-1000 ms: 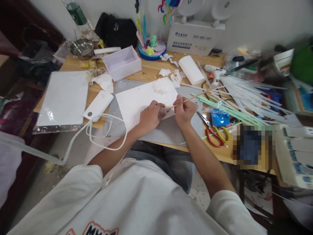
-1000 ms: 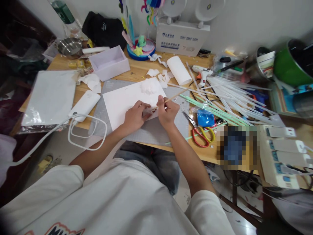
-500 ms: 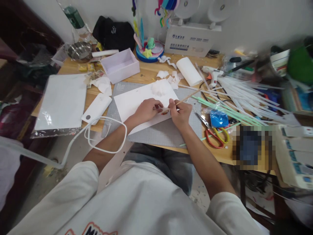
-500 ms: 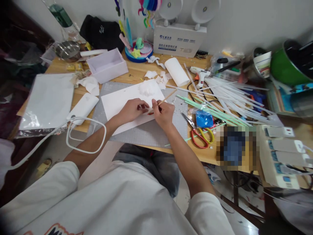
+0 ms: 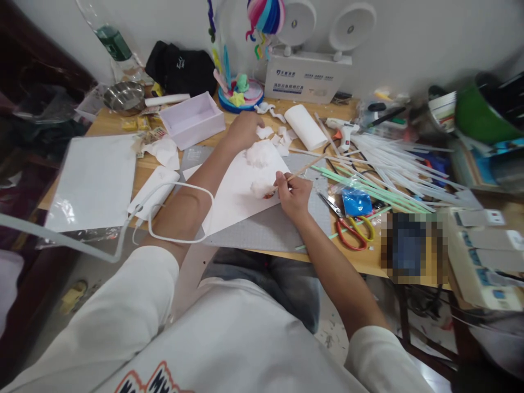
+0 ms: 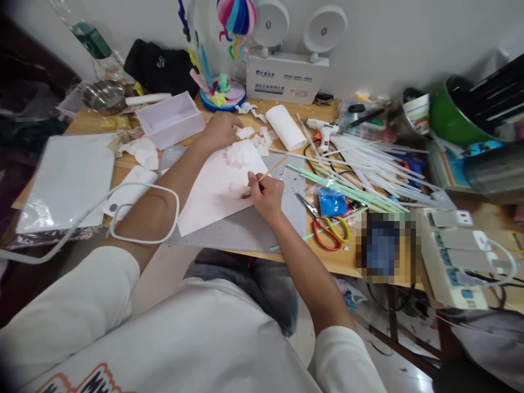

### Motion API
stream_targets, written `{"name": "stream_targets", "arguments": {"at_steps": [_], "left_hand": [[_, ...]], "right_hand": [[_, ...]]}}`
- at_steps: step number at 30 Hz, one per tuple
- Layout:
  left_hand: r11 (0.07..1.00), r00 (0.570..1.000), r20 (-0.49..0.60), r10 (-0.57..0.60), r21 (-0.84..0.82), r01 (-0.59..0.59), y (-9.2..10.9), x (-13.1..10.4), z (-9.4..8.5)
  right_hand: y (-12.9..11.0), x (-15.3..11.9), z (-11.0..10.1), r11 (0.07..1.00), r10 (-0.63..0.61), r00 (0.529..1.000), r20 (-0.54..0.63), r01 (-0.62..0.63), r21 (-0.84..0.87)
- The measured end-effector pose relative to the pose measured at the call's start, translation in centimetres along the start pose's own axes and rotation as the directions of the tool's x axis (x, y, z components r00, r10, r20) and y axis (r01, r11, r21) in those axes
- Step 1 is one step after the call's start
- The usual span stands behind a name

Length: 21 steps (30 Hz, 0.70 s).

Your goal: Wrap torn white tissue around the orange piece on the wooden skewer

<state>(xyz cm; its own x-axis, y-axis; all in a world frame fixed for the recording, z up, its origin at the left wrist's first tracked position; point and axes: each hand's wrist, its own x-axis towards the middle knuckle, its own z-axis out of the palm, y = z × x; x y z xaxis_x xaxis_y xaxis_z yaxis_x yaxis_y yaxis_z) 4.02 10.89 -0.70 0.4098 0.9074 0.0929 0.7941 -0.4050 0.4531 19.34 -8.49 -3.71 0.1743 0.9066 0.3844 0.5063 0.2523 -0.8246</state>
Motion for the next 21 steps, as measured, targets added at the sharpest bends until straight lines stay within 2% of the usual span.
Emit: {"name": "stream_targets", "arguments": {"at_steps": [5, 9, 14, 21], "left_hand": [[0.999, 0.999, -0.013, 0.040, 0.021, -0.040, -0.5, -0.3, 0.6], [1.000, 0.999, -0.039, 0.016, -0.013, -0.017, -1.0, -0.4, 0.7], [0.997, 1.000, 0.015, 0.018, -0.071, -0.017, -1.4, -0.4, 0.9], [0.996, 0.998, 0.044, -0.048, -0.067, 0.050, -0.7, -0.7, 0.2]], "right_hand": [[-0.1, 0.1, 0.0, 1.000, 0.000, 1.000, -0.004, 0.000, -0.008], [-0.1, 0.1, -0.1, 1.000, 0.004, 1.000, 0.007, -0.004, -0.018], [-0.1, 0.1, -0.1, 1.000, -0.009, 1.000, 0.004, 0.009, -0.008], [-0.2, 0.1, -0.1, 1.000, -0.016, 1.000, -0.001, 0.016, 0.007]]}}
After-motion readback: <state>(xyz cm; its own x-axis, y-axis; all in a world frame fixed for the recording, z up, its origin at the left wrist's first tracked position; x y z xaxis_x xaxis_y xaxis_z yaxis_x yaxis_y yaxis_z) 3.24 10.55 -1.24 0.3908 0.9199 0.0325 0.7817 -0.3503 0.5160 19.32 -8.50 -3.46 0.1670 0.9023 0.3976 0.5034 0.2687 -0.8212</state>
